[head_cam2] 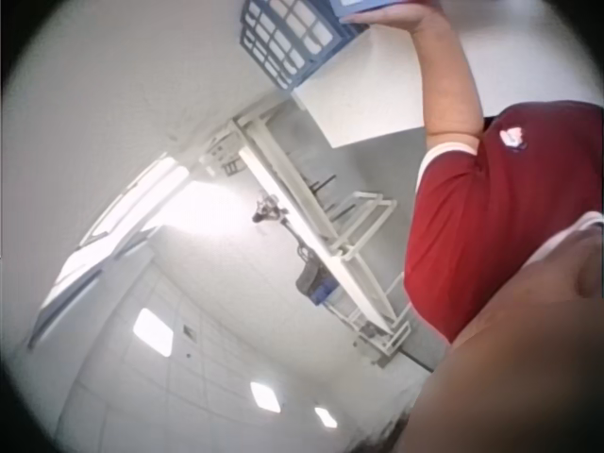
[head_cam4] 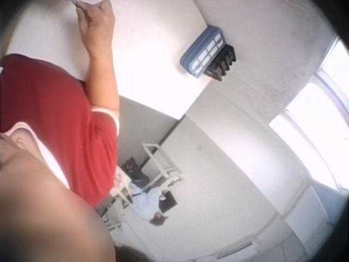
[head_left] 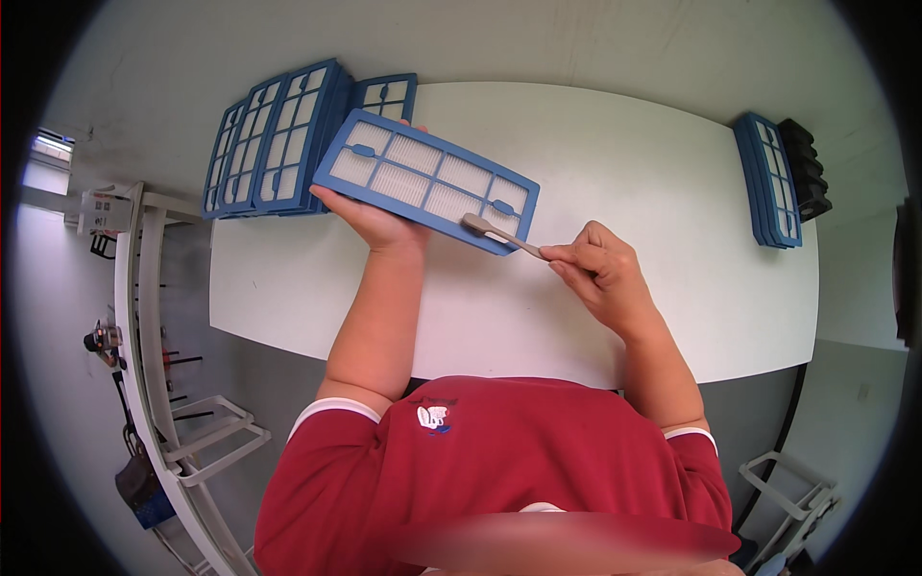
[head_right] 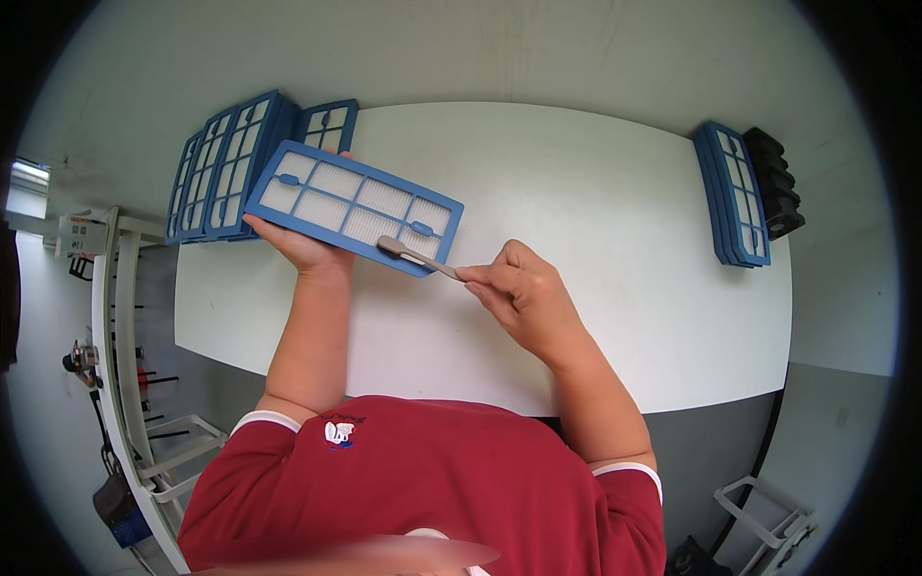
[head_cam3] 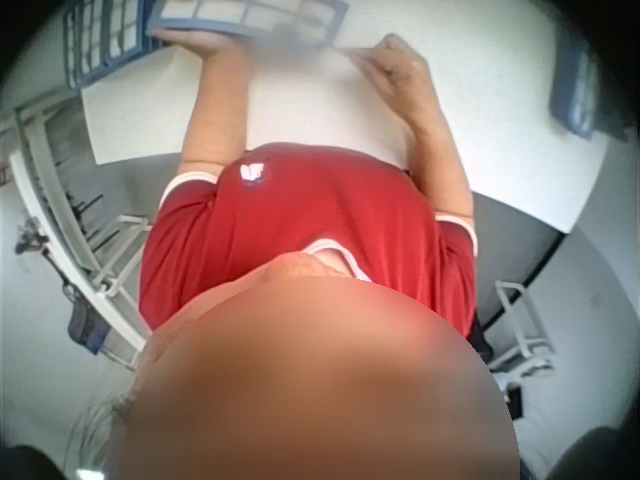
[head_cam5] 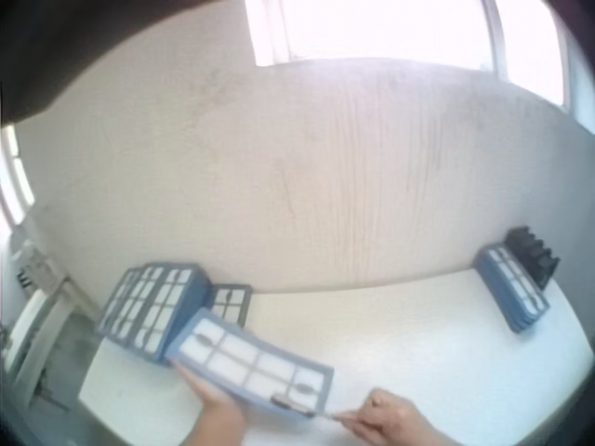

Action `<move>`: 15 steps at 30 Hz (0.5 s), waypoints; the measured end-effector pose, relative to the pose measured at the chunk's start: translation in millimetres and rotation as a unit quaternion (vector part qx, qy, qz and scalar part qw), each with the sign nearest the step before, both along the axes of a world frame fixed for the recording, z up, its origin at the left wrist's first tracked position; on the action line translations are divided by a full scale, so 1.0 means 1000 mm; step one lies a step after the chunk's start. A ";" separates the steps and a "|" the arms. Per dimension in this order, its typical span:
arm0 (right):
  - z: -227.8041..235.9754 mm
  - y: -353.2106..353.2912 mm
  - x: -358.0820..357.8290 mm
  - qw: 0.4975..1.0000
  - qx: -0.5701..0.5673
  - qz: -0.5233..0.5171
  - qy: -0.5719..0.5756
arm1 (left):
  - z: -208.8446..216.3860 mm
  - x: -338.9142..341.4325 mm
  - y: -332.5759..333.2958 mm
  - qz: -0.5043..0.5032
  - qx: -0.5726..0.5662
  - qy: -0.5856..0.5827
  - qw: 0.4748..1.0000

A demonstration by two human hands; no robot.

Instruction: Cleaning multiple air filters using a small brush.

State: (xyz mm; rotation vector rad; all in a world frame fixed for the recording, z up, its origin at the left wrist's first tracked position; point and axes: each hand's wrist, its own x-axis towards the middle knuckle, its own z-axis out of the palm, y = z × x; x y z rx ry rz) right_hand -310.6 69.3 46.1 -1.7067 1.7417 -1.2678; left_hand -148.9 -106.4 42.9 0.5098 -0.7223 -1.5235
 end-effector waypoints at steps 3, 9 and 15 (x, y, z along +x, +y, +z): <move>0.004 0.000 -0.006 1.000 0.015 -0.002 -0.014 | 0.002 0.002 -0.004 0.017 0.007 0.004 1.000; 0.003 -0.002 -0.005 0.999 0.006 -0.054 0.005 | 0.004 0.005 -0.007 0.018 0.004 -0.004 1.000; 0.000 -0.005 -0.002 0.991 -0.053 -0.092 0.079 | 0.008 0.002 -0.005 0.021 0.051 0.001 0.998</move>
